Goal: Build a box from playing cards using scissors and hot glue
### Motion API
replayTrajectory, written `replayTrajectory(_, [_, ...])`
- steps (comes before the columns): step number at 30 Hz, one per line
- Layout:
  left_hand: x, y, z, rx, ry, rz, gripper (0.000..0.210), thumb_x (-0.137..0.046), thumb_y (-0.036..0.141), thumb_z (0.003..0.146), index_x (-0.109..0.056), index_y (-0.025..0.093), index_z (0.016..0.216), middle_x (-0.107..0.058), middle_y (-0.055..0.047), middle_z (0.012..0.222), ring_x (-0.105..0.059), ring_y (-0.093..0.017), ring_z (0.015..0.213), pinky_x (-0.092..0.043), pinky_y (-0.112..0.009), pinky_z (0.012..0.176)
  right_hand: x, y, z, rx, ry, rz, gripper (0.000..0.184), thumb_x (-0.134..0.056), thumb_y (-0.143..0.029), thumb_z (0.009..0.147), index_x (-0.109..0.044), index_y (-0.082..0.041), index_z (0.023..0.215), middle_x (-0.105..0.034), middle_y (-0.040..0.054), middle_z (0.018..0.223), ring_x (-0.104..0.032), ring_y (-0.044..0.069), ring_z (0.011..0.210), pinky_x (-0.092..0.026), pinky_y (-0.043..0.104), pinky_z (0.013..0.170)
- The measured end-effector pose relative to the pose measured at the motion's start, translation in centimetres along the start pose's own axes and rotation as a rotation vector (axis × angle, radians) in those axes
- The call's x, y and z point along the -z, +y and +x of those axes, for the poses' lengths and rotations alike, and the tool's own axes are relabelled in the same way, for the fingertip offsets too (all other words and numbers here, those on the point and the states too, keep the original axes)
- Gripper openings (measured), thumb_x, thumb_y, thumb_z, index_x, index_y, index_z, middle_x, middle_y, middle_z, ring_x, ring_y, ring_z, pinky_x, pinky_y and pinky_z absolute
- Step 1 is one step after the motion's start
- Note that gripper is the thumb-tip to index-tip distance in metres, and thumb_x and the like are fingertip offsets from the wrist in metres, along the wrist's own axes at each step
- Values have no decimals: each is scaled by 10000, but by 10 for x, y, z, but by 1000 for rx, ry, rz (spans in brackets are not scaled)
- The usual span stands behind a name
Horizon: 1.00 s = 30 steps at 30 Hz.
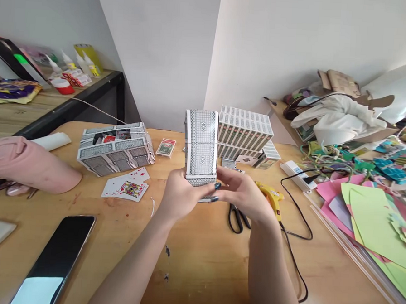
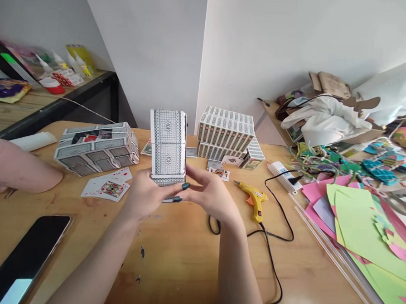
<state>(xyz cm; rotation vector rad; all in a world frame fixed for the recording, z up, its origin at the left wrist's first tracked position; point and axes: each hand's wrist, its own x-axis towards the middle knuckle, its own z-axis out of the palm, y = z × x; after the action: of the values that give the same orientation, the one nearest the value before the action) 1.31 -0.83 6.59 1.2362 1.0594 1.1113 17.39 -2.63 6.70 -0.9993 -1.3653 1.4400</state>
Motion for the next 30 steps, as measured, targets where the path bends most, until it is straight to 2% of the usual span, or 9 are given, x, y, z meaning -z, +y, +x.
replayTrajectory(3, [-1,-5,5,-14,79,62,156,-778,264,600,-734,182,726,-741,-59,774,-680,-248,751,-540,-333,655,-11,6,6,19,-5,-85,412,-705,-292,717,-666,-268,1126,-674,9,1165,-591,242,1135,-429,442,1015])
replayTrajectory(6, [-1,-10,11,25,104,31,206,-776,281,607,-744,167,776,-747,-80,841,-683,-261,832,-535,-342,728,-16,19,13,-18,79,-136,289,-675,-269,725,-718,-252,1010,-725,-8,1022,-636,262,1052,-469,445,957])
replayTrajectory(9, [0,-17,16,43,143,-84,245,-776,279,607,-739,150,811,-744,-90,877,-684,-243,840,-534,-320,733,-25,29,20,-18,200,-120,230,-662,-294,732,-738,-253,945,-731,-21,1006,-612,277,1099,-464,438,963])
replayTrajectory(14, [-2,-26,24,109,312,-408,349,-811,253,557,-710,131,869,-729,-87,969,-676,-223,879,-534,-277,708,-39,31,27,0,321,54,334,-645,-421,757,-709,-273,1050,-680,-4,1163,-527,247,1228,-380,421,1062])
replayTrajectory(17, [-4,-24,24,118,306,-551,359,-802,262,576,-705,142,900,-724,-82,1004,-676,-217,905,-536,-280,749,-41,31,27,-31,430,-14,425,-649,-491,744,-669,-304,1125,-625,6,1254,-469,261,1281,-377,464,1054])
replayTrajectory(20, [-6,-21,22,77,276,-607,363,-780,299,621,-702,166,949,-722,-71,1019,-678,-208,915,-537,-284,775,-41,33,25,-55,488,-92,483,-646,-526,741,-611,-366,1195,-618,-4,1254,-441,287,1296,-439,492,977])
replayTrajectory(23, [-9,-18,19,31,298,-582,326,-779,295,625,-702,165,913,-731,-61,977,-680,-205,910,-535,-281,783,-45,36,26,2,463,-102,462,-603,-527,776,-591,-377,1212,-638,0,1202,-420,273,1306,-470,458,940])
replayTrajectory(26, [-10,-13,15,-18,340,-552,292,-789,286,606,-700,163,855,-734,-52,933,-680,-218,907,-538,-295,772,-50,40,27,117,487,-141,412,-536,-513,819,-606,-349,1190,-590,20,1254,-420,251,1293,-452,428,972])
replayTrajectory(30, [-10,-5,9,-45,284,-566,270,-783,268,618,-699,159,851,-734,-56,930,-675,-232,929,-537,-316,800,-52,37,27,269,584,-218,347,-571,-471,794,-658,-319,1093,-501,52,1304,-443,250,1256,-415,424,1024])
